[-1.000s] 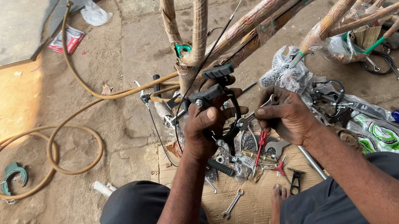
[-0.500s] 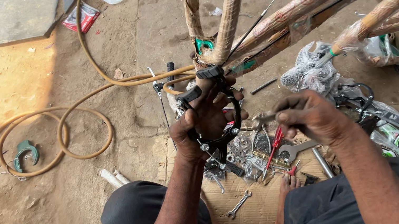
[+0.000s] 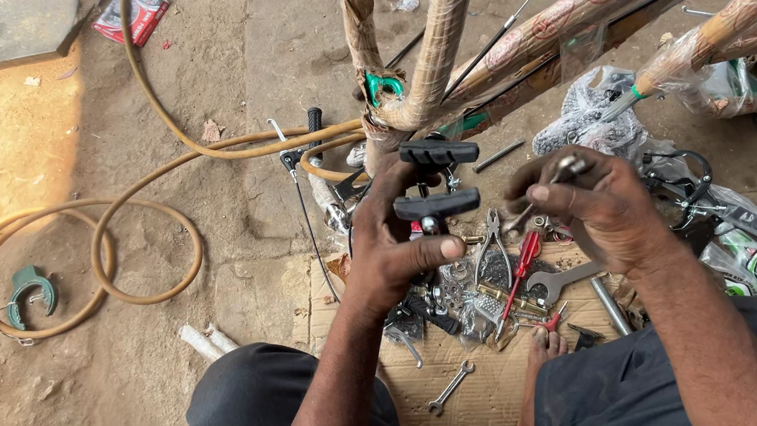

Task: The person works on a bicycle in a cluttered workshop. They handle a hose, then sit on the floor to adjust the handlebar brake levers and cables using a wrench and screwdriver.

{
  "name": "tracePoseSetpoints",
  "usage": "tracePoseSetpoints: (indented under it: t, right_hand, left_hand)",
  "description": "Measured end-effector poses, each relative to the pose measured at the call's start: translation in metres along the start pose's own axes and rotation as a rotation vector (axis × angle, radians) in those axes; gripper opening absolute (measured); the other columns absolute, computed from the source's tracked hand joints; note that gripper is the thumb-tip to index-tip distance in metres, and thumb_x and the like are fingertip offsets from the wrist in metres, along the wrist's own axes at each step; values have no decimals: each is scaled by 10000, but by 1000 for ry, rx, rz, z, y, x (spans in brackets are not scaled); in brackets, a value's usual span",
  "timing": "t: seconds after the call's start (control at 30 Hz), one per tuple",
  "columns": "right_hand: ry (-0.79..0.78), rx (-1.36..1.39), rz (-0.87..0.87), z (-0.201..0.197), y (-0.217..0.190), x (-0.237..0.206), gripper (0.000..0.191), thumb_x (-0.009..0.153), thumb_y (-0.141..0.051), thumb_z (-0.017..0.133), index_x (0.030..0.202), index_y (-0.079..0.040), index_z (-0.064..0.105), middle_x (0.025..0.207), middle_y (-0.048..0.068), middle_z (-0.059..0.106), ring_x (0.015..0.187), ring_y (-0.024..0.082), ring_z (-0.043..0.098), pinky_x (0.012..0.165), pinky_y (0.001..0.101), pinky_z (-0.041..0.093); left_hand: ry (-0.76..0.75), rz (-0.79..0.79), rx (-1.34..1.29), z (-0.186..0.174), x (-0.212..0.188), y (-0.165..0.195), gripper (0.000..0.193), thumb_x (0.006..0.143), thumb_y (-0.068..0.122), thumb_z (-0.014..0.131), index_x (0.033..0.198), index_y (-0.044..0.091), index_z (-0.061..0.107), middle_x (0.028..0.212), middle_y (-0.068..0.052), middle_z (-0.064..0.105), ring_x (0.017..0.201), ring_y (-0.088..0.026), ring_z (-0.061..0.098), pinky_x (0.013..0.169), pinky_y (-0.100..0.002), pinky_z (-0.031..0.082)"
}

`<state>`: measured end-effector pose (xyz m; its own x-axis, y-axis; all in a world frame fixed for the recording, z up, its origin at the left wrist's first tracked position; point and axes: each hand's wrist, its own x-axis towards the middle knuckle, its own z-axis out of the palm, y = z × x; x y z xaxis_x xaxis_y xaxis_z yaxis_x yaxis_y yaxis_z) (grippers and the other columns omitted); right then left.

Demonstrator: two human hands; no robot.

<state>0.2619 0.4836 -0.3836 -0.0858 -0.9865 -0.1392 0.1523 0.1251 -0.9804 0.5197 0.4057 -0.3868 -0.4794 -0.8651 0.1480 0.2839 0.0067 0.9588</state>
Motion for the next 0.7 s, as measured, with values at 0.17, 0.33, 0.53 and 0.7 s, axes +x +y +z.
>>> tracePoseSetpoints:
  t: [0.17, 0.33, 0.53, 0.7]
  right_hand:
    - [4, -326, 157, 14, 21, 7, 264, 947, -259, 624, 1114, -117, 771, 751, 47, 663, 664, 130, 618, 621, 329, 570]
    - [-282, -601, -284, 26, 32, 3, 237, 994, -231, 654, 1125, -53, 738, 915, 4, 677, 811, 82, 650, 682, 256, 533]
    - [-246, -555, -360, 32, 34, 2, 186, 969, -197, 709, 1087, -61, 754, 896, 10, 710, 781, 88, 646, 658, 264, 524]
    - [-255, -481, -206, 28, 46, -1, 207, 952, -211, 720, 1079, -50, 747, 890, 16, 721, 807, 76, 670, 684, 254, 563]
  left_hand:
    - [-59, 65, 34, 0, 1, 7, 1145, 596, 644, 853, 1473, -38, 575, 1345, -153, 560, 1302, -286, 569, 1141, -419, 485]
    - [-49, 71, -41, -3, 1, 8, 1161, 590, 636, 851, 1470, -56, 543, 1376, -151, 558, 1325, -285, 556, 1157, -419, 465]
    - [-97, 20, -106, -3, 3, -3, 1156, 586, 622, 838, 1467, -67, 546, 1322, -179, 590, 1253, -281, 592, 1093, -418, 487]
    - [-92, -39, -218, 1, 2, -9, 1118, 611, 535, 820, 1490, -86, 516, 1235, -201, 625, 1124, -267, 646, 996, -388, 546]
